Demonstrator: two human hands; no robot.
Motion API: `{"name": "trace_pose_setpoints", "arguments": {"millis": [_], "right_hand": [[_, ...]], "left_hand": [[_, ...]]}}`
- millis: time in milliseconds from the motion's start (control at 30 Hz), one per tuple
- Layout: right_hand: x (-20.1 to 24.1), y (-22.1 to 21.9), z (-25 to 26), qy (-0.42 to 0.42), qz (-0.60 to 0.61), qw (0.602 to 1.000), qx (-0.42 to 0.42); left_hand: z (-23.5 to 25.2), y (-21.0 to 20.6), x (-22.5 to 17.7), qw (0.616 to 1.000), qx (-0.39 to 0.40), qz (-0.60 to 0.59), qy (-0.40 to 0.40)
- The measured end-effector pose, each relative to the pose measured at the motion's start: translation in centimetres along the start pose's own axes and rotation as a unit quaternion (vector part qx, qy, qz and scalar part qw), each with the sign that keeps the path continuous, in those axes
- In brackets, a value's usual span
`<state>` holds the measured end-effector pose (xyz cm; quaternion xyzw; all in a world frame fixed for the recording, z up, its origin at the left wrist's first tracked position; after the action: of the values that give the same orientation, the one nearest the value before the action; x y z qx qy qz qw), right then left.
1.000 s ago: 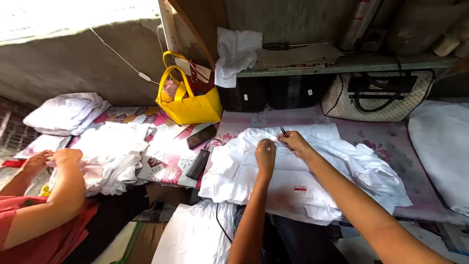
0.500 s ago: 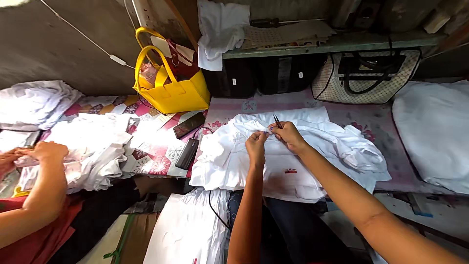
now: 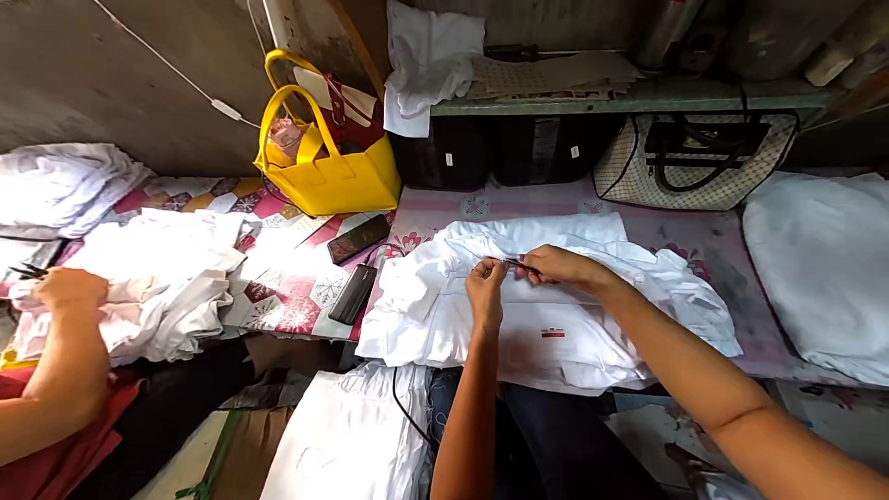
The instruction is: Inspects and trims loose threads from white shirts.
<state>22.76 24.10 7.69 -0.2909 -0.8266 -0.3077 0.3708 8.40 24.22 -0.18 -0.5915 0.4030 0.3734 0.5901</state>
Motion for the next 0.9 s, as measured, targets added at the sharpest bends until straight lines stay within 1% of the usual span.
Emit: {"name": "trace_pose_setpoints", "arguments": {"millis": [167,333,467,767,900], "right_hand": [[0.0,0.3,1.7,-0.022,-0.034,0.999,0.012],[-0.4,1.5,1.4,-0.017,-0.031,0.999,0.016],[-0.7,1.1,1.8,-0.012,-0.020,0.999,0.030],[-0.6,0.4,2.4,0.007,-0.019,1.000,-0.003],[-0.8,0.6,2.4,0.015,-0.016,1.000,0.004]], "left_hand": [[0.0,0.3,0.3,1.000,0.007,0.017,-0.014],[-0.3,0.3,0.2,0.999,-0.002,-0.024,-0.025],[-0.3,0.3,0.4,0.999,0.005,-0.027,-0.027],[-0.3,0.4,0.5,0.999,0.018,-0.032,-0.034],[-0.3,0.4,0.5,0.998,0.023,-0.032,-0.039]]}}
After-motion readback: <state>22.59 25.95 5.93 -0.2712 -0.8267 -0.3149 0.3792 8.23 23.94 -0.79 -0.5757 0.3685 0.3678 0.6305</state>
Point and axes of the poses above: each hand's wrist, its own z-axis towards the middle knuckle, its own y-axis out of the back of the hand, x = y × z, the point moved 4 cm from there along z, towards the middle knuckle, and after that the axes turned 10 degrees about x, right-handed, at the moved point
